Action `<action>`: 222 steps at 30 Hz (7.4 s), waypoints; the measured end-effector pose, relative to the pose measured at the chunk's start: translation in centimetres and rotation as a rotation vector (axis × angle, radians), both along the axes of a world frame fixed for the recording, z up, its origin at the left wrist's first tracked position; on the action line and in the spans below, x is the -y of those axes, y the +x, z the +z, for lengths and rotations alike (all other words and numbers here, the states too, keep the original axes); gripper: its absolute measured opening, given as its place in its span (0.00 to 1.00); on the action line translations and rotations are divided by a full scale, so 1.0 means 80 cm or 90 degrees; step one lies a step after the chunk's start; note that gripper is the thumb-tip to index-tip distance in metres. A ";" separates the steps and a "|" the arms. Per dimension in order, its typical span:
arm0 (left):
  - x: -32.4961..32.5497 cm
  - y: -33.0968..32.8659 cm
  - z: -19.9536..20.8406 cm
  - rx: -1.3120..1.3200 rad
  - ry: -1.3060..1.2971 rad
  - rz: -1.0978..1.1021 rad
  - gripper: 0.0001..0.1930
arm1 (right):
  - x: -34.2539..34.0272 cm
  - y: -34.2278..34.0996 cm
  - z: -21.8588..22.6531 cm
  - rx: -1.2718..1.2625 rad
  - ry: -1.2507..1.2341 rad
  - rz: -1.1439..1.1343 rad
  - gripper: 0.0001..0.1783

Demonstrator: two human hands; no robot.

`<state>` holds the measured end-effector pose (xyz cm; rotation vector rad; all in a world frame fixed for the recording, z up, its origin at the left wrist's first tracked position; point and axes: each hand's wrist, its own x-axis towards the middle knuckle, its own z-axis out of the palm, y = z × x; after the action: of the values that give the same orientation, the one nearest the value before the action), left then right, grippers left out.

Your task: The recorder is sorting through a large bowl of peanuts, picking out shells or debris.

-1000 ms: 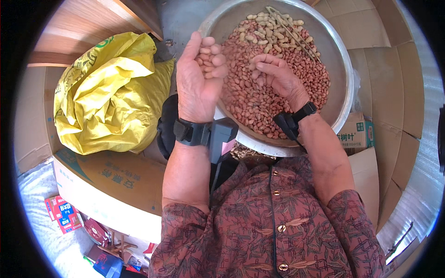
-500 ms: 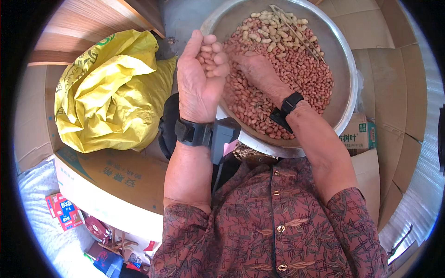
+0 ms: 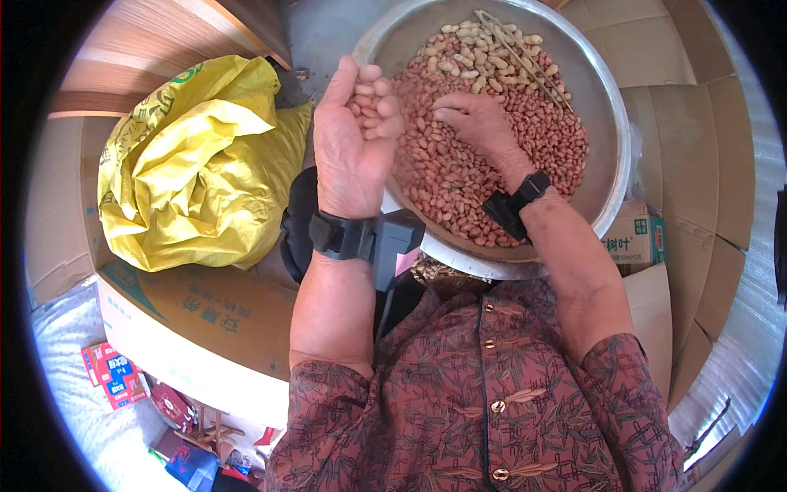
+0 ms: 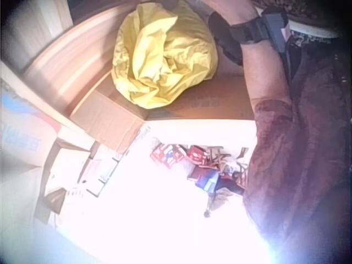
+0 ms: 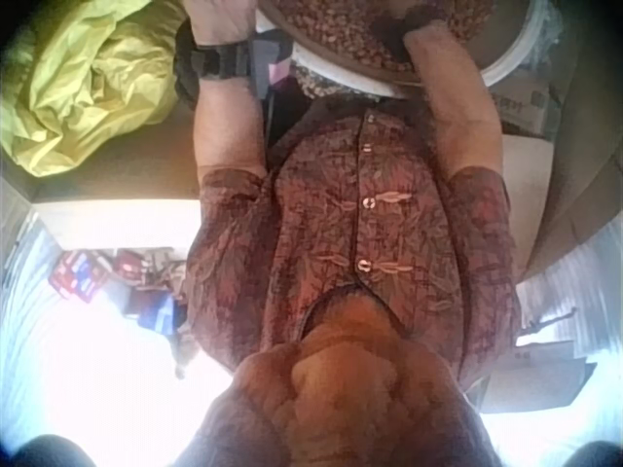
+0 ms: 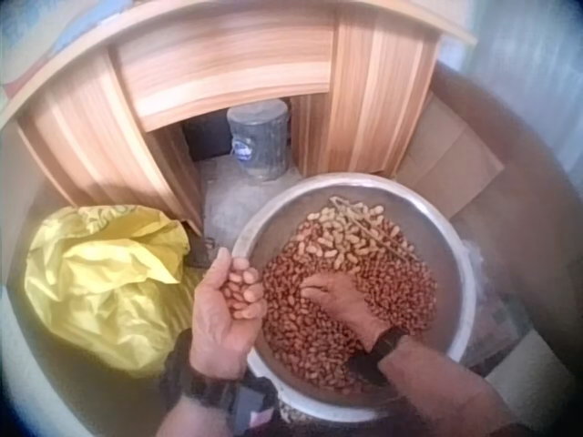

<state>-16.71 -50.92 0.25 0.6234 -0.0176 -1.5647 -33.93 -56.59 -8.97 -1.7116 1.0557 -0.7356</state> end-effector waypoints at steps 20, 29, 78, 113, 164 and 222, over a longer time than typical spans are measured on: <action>0.001 -0.004 0.000 0.016 0.005 0.001 0.12 | -0.023 -0.012 0.029 0.170 0.261 -0.034 0.09; 0.002 -0.004 0.001 0.041 0.024 0.008 0.12 | -0.030 0.029 0.008 -0.397 -0.144 0.144 0.06; 0.005 -0.010 0.000 0.044 0.019 -0.024 0.12 | -0.031 -0.071 0.035 0.482 0.463 -0.044 0.10; 0.005 -0.017 0.000 0.081 0.016 -0.033 0.13 | -0.014 0.001 -0.023 -0.263 -0.167 0.035 0.07; 0.011 -0.011 -0.013 0.043 -0.005 -0.065 0.12 | -0.074 -0.047 0.051 -0.113 0.254 0.184 0.09; -0.019 -0.128 -0.082 0.063 0.074 -0.139 0.20 | -0.072 0.001 0.122 0.486 0.289 -0.431 0.12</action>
<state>-26.98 -49.41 -6.33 0.8121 -0.0727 -1.7530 -33.85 -50.84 0.75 -0.5598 1.1128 -1.3129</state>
